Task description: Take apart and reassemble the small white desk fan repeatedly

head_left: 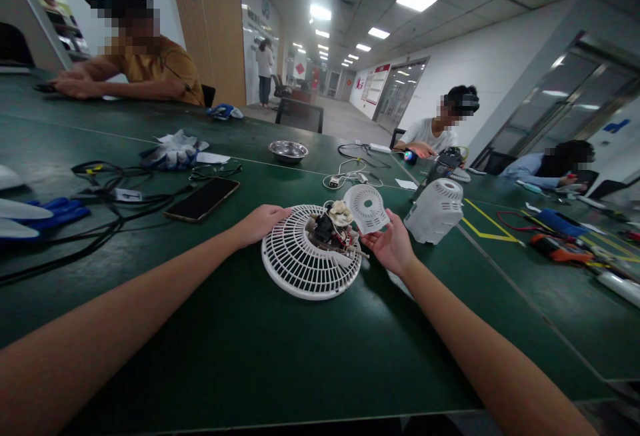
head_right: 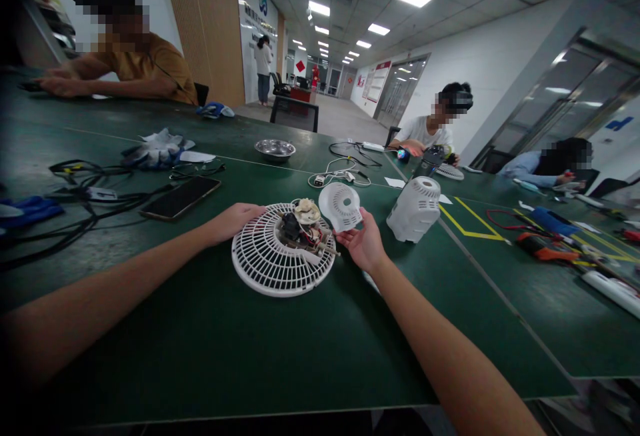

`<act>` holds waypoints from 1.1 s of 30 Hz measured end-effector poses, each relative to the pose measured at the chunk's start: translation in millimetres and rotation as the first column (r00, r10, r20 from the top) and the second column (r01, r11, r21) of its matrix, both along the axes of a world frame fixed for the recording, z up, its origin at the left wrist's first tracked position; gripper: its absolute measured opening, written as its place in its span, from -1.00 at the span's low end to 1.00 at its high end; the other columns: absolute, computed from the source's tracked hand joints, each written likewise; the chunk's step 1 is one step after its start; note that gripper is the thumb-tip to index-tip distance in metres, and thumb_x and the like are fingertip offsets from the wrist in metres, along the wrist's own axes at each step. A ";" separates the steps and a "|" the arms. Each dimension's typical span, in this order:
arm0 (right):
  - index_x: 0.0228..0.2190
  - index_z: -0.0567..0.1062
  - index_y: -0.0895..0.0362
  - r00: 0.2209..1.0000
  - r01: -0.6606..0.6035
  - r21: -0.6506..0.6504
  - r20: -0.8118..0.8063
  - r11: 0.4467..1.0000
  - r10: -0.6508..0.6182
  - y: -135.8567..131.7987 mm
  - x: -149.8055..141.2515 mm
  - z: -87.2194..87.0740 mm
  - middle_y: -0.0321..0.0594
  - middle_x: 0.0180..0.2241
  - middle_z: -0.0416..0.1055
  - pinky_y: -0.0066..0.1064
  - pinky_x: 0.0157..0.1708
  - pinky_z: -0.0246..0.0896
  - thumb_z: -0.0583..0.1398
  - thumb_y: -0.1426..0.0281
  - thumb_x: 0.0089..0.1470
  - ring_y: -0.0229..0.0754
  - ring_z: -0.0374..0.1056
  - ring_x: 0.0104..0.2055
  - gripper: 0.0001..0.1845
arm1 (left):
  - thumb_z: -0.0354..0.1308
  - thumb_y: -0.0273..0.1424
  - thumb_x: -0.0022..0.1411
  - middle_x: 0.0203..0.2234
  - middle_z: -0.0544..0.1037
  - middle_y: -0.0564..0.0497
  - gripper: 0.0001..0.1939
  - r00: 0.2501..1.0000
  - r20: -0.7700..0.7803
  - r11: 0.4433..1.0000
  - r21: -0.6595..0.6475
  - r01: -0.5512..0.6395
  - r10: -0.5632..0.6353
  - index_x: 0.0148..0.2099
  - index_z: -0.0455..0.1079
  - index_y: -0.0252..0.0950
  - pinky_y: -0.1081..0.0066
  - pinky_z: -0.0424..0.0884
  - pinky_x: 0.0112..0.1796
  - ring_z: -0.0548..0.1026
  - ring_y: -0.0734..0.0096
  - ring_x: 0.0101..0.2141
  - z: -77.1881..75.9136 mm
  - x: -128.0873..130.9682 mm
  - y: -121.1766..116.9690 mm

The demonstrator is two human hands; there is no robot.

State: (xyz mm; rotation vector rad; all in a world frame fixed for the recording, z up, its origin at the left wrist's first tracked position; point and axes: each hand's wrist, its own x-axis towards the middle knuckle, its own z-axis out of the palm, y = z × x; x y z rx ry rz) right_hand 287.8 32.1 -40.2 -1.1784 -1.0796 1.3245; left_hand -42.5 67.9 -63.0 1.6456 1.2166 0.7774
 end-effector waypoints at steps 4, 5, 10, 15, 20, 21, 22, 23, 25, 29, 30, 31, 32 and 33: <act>-0.02 0.25 -0.02 0.998 0.009 0.223 0.056 0.975 -0.022 -13.8 -16.0 0.9 -0.17 -0.11 0.47 -0.24 -0.29 0.44 0.08 -0.02 0.11 -0.07 0.46 -0.21 -0.51 | 0.05 0.13 0.19 -0.43 0.59 -0.03 -0.42 1.000 -0.017 0.999 0.033 -0.009 0.009 -0.22 0.54 -0.31 0.33 0.32 -0.36 0.50 0.26 -0.42 1.8 0.3 -1.4; 0.00 0.22 -0.05 0.993 0.013 0.297 0.106 0.955 -0.047 -16.2 -18.3 0.0 -0.21 -0.11 0.45 -0.24 -0.29 0.43 0.12 0.01 0.10 -0.09 0.44 -0.21 -0.51 | 0.06 0.13 0.18 -0.42 0.59 -0.03 -0.42 1.000 -0.020 1.000 0.026 -0.006 0.006 -0.21 0.54 -0.31 0.33 0.32 -0.37 0.50 0.26 -0.42 2.0 0.2 -1.4; 0.08 0.10 -0.08 0.946 0.037 0.497 0.263 0.867 -0.191 -25.2 -23.2 -1.1 -0.21 -0.21 0.40 -0.20 -0.29 0.41 0.06 0.06 0.17 -0.09 0.39 -0.28 -0.50 | 0.05 0.14 0.19 -0.39 0.60 -0.04 -0.40 1.000 -0.025 1.000 0.020 -0.003 0.003 -0.16 0.54 -0.31 0.32 0.33 -0.36 0.52 0.24 -0.40 1.6 -0.2 -0.7; 0.11 0.08 -0.06 0.932 -0.079 0.503 0.344 0.861 -0.115 -36.8 -29.6 5.9 -0.17 -0.19 0.42 -0.16 -0.20 0.40 0.18 0.07 0.10 -0.05 0.41 -0.20 -0.38 | 0.04 0.13 0.21 -0.38 0.60 -0.05 -0.41 1.000 -0.015 1.000 0.017 0.013 -0.013 -0.16 0.52 -0.30 0.30 0.35 -0.34 0.53 0.22 -0.38 2.2 -0.4 -3.2; 0.20 0.03 -0.09 0.855 -0.252 0.531 0.514 0.809 -0.071 -44.8 -28.7 11.4 -0.14 -0.08 0.41 -0.07 -0.08 0.38 0.29 0.11 0.04 -0.01 0.41 -0.13 -0.18 | -0.02 0.07 0.27 -0.33 0.61 -0.09 -0.45 0.998 -0.058 0.998 0.060 0.021 -0.018 -0.15 0.53 -0.30 0.24 0.39 -0.29 0.55 0.17 -0.34 4.6 0.4 -4.9; 0.21 0.04 -0.09 0.833 -0.282 0.540 0.548 0.793 -0.078 -45.5 -27.7 12.3 -0.13 -0.05 0.40 -0.05 -0.05 0.37 0.30 0.13 0.03 0.00 0.40 -0.11 -0.18 | -0.02 0.05 0.28 -0.29 0.62 -0.11 -0.46 0.995 -0.101 0.993 0.119 -0.004 0.016 -0.13 0.53 -0.30 0.22 0.39 -0.25 0.55 0.14 -0.29 5.9 1.1 -5.4; 0.21 0.07 -0.10 0.810 -0.309 0.553 0.580 0.774 -0.091 -45.9 -26.7 13.1 -0.11 0.00 0.38 -0.04 -0.02 0.36 0.31 0.14 0.03 0.02 0.39 -0.07 -0.19 | -0.01 0.01 0.29 -0.22 0.62 -0.13 -0.48 0.988 -0.141 0.979 0.203 -0.037 0.066 -0.09 0.53 -0.30 0.21 0.39 -0.18 0.55 0.12 -0.22 7.6 2.2 -6.4; 0.20 0.10 -0.09 0.788 -0.333 0.569 0.606 0.752 -0.109 -45.9 -25.9 13.6 -0.10 0.06 0.34 -0.02 0.01 0.34 0.31 0.15 0.02 0.04 0.38 -0.02 -0.21 | 0.01 -0.03 0.29 -0.14 0.60 -0.14 -0.51 0.979 -0.166 0.953 0.297 -0.066 0.120 -0.05 0.52 -0.30 0.20 0.39 -0.12 0.53 0.10 -0.15 9.9 3.6 -8.2; 0.18 0.15 -0.08 0.756 -0.367 0.596 0.638 0.715 -0.144 -45.1 -24.6 14.0 -0.08 0.15 0.26 -0.02 0.04 0.32 0.32 0.18 0.01 0.07 0.34 0.05 -0.24 | 0.04 -0.09 0.28 0.01 0.54 -0.15 -0.52 0.968 -0.169 0.883 0.462 -0.086 0.183 0.06 0.48 -0.31 0.20 0.37 -0.03 0.48 0.08 -0.02 15.9 7.7 -14.1; 0.23 0.09 -0.06 0.739 -0.391 0.574 0.661 0.719 -0.126 -40.3 -22.7 11.2 -0.07 0.07 0.33 -0.02 -0.03 0.37 0.29 0.18 0.04 0.04 0.38 -0.05 -0.20 | 0.01 -0.09 0.32 0.13 0.47 -0.12 -0.46 0.966 -0.256 0.806 0.566 0.176 -0.031 0.23 0.32 -0.25 0.09 0.27 0.11 0.40 0.07 0.11 29.2 17.7 -31.6; 0.24 0.06 -0.04 0.738 -0.395 0.563 0.665 0.726 -0.114 -38.9 -22.2 10.1 -0.08 0.02 0.36 -0.01 -0.06 0.38 0.29 0.18 0.04 0.03 0.39 -0.08 -0.18 | 0.03 -0.06 0.30 0.15 0.45 -0.13 -0.41 0.942 -0.322 0.789 0.555 0.265 -0.089 0.26 0.28 -0.24 0.02 0.23 0.14 0.39 0.03 0.12 31.9 19.9 -35.6; 0.25 0.05 -0.03 0.738 -0.400 0.554 0.667 0.730 -0.102 -37.5 -21.7 9.0 -0.09 -0.02 0.38 -0.01 -0.08 0.39 0.28 0.17 0.05 0.03 0.39 -0.10 -0.17 | 0.05 -0.02 0.28 0.17 0.43 -0.16 -0.36 0.925 -0.365 0.780 0.545 0.307 -0.109 0.29 0.23 -0.24 -0.03 0.20 0.14 0.38 -0.01 0.12 34.2 21.8 -38.9; 0.26 0.05 -0.02 0.739 -0.403 0.547 0.668 0.734 -0.092 -36.3 -21.1 8.2 -0.09 -0.03 0.39 -0.02 -0.09 0.39 0.27 0.15 0.06 0.02 0.40 -0.11 -0.17 | 0.07 0.01 0.26 0.18 0.41 -0.19 -0.32 0.910 -0.396 0.778 0.531 0.337 -0.123 0.31 0.20 -0.25 -0.06 0.20 0.13 0.38 -0.03 0.12 36.1 23.6 -41.6; 0.26 0.05 -0.01 0.739 -0.406 0.541 0.668 0.736 -0.084 -35.4 -20.6 7.6 -0.09 -0.03 0.40 -0.02 -0.10 0.40 0.25 0.14 0.08 0.02 0.40 -0.11 -0.19 | 0.09 0.03 0.24 0.18 0.41 -0.21 -0.28 0.901 -0.416 0.775 0.526 0.349 -0.124 0.32 0.18 -0.25 -0.07 0.21 0.11 0.38 -0.05 0.11 37.9 25.2 -43.7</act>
